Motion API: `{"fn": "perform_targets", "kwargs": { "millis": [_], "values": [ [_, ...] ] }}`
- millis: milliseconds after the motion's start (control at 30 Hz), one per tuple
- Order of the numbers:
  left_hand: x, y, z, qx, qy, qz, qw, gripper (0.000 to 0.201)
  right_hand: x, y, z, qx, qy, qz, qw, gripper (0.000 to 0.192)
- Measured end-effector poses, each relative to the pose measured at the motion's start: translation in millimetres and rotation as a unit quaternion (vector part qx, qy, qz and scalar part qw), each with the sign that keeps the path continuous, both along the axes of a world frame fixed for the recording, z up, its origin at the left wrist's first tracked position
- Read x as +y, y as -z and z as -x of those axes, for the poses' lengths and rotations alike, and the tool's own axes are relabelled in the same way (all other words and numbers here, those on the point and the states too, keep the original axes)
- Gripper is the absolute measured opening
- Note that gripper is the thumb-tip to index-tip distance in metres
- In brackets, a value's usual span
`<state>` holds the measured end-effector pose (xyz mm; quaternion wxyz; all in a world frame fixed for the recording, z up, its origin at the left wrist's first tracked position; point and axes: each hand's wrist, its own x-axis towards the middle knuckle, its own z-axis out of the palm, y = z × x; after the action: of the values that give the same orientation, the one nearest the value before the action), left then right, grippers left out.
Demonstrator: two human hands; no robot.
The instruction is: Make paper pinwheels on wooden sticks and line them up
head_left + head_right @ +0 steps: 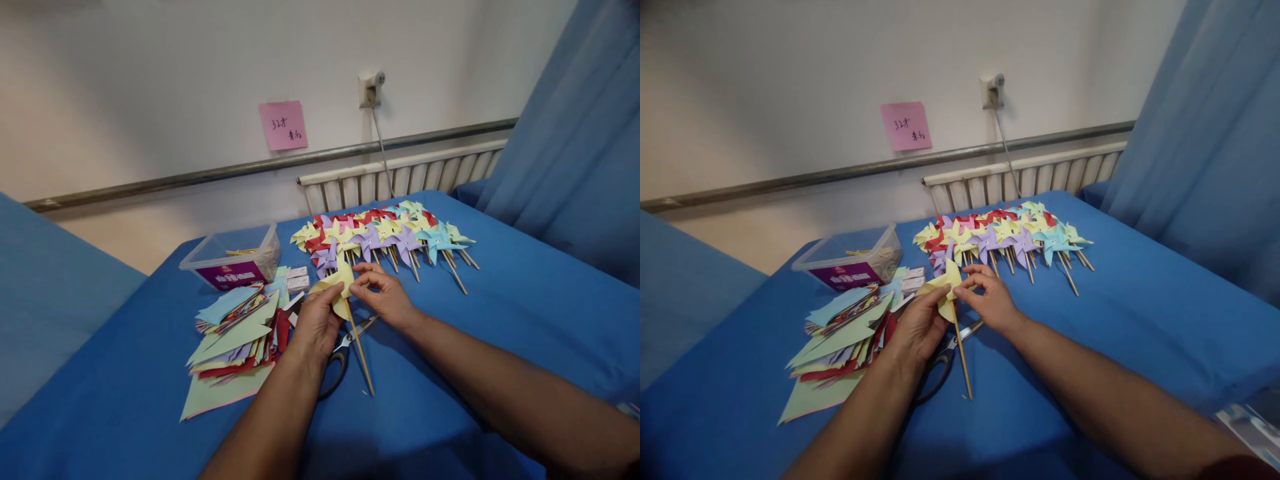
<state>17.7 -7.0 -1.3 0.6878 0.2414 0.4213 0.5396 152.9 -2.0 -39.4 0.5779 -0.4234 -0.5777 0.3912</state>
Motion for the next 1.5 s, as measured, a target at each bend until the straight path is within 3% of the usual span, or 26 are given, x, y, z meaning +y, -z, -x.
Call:
{"fn": "perform_targets", "kwargs": {
  "millis": [233,467,867,1100,1300,1500],
  "values": [
    [-1.6,0.2,-1.0,0.003,-0.009,0.000,1.000,0.020,0.9,-0.7,-2.1,0.054,-0.044,0.048,0.996,0.023],
    [-3.1,-0.1,-0.7,0.001,0.011,0.010,1.000,0.020,1.1,4.0,-2.2,0.061,-0.055,0.054,0.995,0.017],
    [-3.5,-9.9,1.7,-0.006,0.007,0.022,1.000,0.019,0.3,0.5,-7.7,-0.013,-0.040,-0.021,0.999,0.012],
    [-1.1,-12.0,5.0,-0.040,0.027,0.058,0.997,0.016,-1.9,2.0,-4.6,-0.102,-0.002,-0.133,0.986,0.013],
    [-1.5,-8.8,3.8,-0.054,0.034,0.067,0.996,0.018,-0.5,1.0,-5.7,-0.103,0.027,-0.159,0.982,0.009],
    [-1.2,-10.8,6.7,-0.043,0.044,0.052,0.997,0.016,-0.8,-0.8,-7.6,-0.112,0.009,-0.169,0.979,0.014]
  ]
}}
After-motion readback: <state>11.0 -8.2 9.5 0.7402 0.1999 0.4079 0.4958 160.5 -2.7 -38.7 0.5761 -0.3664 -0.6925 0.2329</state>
